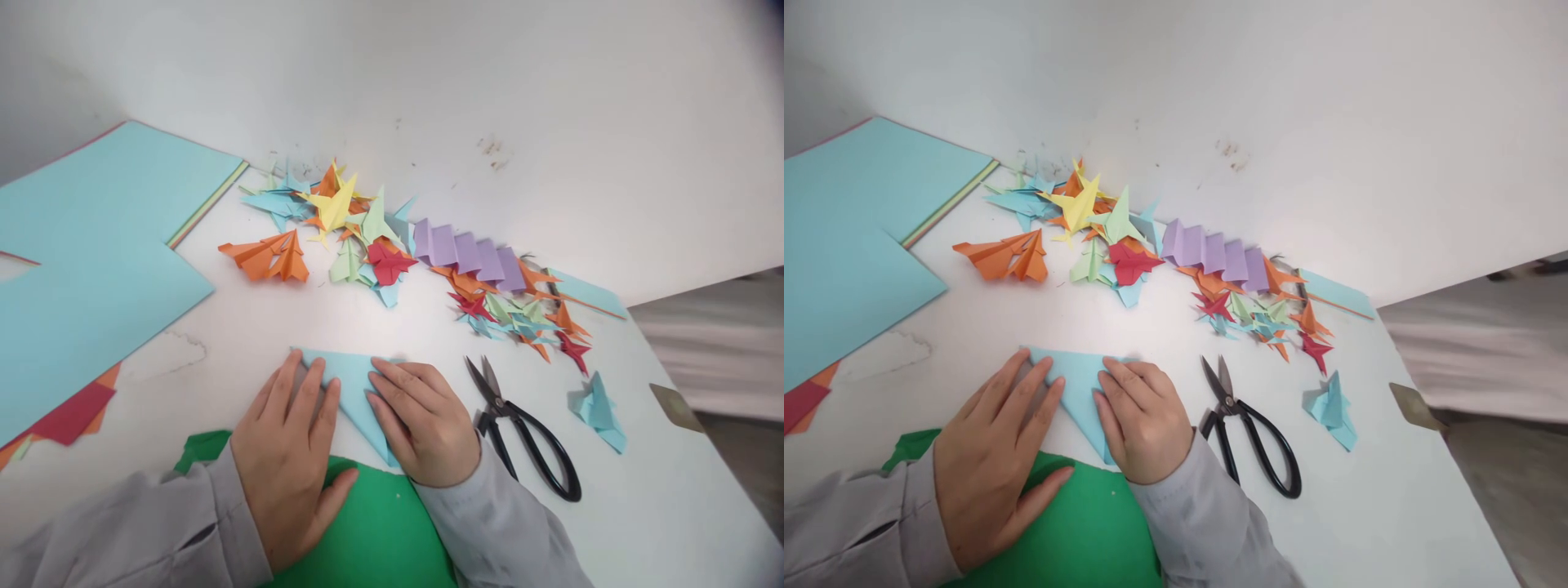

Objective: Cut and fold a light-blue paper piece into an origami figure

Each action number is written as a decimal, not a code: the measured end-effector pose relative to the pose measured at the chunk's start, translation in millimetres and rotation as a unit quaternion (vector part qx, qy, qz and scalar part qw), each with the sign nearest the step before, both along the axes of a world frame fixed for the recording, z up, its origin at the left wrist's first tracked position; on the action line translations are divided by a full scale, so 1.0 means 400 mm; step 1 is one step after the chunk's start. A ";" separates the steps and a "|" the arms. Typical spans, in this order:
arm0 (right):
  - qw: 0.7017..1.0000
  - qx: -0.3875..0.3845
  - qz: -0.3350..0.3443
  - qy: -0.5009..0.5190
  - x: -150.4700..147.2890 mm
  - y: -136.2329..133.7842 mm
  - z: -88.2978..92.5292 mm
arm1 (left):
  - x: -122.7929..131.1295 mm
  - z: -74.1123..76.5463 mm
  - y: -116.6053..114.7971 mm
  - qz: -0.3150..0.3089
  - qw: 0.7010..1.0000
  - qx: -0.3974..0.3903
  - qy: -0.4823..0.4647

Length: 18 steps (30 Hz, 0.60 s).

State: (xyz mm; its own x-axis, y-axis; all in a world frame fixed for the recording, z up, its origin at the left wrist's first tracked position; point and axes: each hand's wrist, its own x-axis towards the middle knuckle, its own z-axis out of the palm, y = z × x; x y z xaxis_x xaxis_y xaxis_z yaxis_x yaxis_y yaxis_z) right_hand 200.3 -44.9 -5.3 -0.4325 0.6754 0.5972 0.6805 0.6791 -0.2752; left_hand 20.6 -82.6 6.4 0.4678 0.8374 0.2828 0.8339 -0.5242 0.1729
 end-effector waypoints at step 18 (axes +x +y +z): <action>1.000 0.000 -0.003 -0.002 0.001 -0.003 0.004 | -0.004 0.002 0.000 0.006 1.000 -0.014 0.019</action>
